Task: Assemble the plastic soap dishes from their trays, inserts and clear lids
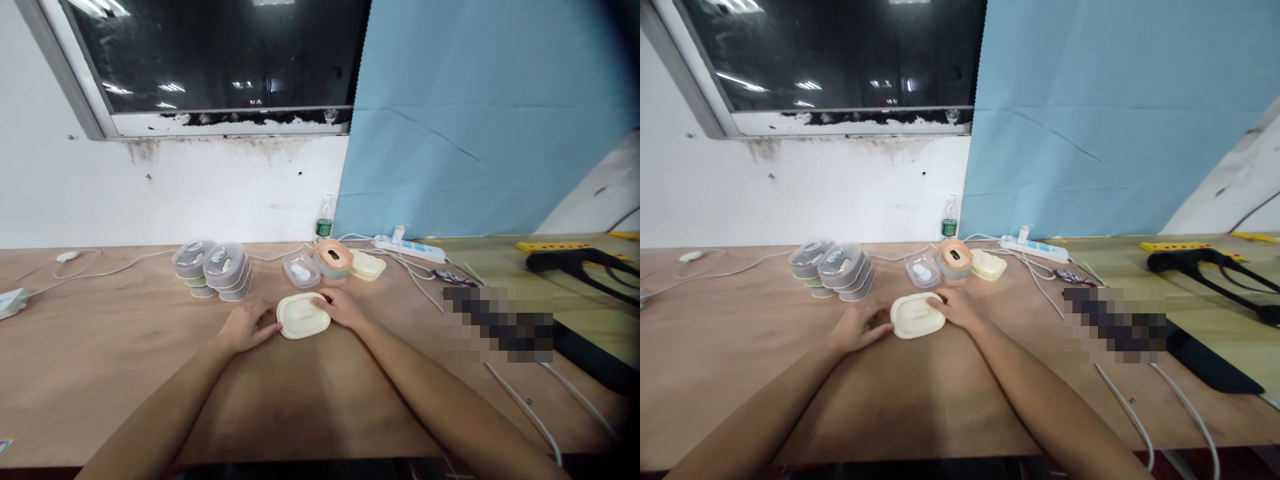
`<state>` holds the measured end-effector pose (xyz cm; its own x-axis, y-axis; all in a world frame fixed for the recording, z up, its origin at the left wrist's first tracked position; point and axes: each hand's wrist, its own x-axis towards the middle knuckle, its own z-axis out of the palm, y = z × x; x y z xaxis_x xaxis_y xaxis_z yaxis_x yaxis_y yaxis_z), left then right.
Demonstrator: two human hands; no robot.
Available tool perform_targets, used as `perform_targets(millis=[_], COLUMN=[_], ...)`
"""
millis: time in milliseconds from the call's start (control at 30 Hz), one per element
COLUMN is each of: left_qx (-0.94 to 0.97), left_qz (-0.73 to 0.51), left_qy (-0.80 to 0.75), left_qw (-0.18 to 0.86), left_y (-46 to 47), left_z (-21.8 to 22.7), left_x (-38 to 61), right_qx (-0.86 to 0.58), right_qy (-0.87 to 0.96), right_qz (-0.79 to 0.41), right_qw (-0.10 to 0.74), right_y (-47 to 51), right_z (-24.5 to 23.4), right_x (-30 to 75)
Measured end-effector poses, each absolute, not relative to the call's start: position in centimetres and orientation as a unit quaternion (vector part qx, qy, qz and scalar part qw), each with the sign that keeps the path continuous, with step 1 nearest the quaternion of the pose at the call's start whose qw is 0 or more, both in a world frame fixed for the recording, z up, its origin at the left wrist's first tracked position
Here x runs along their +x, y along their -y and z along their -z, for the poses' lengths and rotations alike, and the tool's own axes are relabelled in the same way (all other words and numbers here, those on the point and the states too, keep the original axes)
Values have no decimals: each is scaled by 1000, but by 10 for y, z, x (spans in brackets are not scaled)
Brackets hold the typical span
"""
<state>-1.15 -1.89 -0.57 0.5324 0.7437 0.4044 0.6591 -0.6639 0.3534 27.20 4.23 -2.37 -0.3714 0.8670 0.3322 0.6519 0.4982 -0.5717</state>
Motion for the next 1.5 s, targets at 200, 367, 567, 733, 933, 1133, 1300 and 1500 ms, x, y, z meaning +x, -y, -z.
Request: perform_targets(millis=[200, 367, 567, 733, 933, 1133, 1300, 1500], left_qx=[891, 926, 912, 883, 854, 808, 800, 816], left_qz=[-241, -190, -208, -237, -290, -385, -418, -411], left_qy=[-376, -315, -339, -389, -425, -439, -429, -406], left_qw=[82, 83, 102, 110, 82, 79, 40, -14], left_y=[18, 27, 24, 14, 11, 11, 12, 17], left_z=[7, 13, 12, 12, 18, 22, 17, 9], left_x=[-7, 12, 12, -3, -7, -6, -9, -11], right_qx=[-548, -589, -586, -551, -518, -407, -296, -363], right_qy=[712, 667, 661, 641, 640, 744, 815, 775], right_qz=[-80, -62, -64, -90, -112, -11, 3, -75], right_qw=[432, 451, 465, 526, 556, 530, 498, 511], right_y=[-59, -72, -78, -77, -69, -48, -34, -28], right_z=[26, 26, 33, 36, 38, 45, 38, 26], right_x=[293, 305, 305, 304, 295, 275, 268, 271])
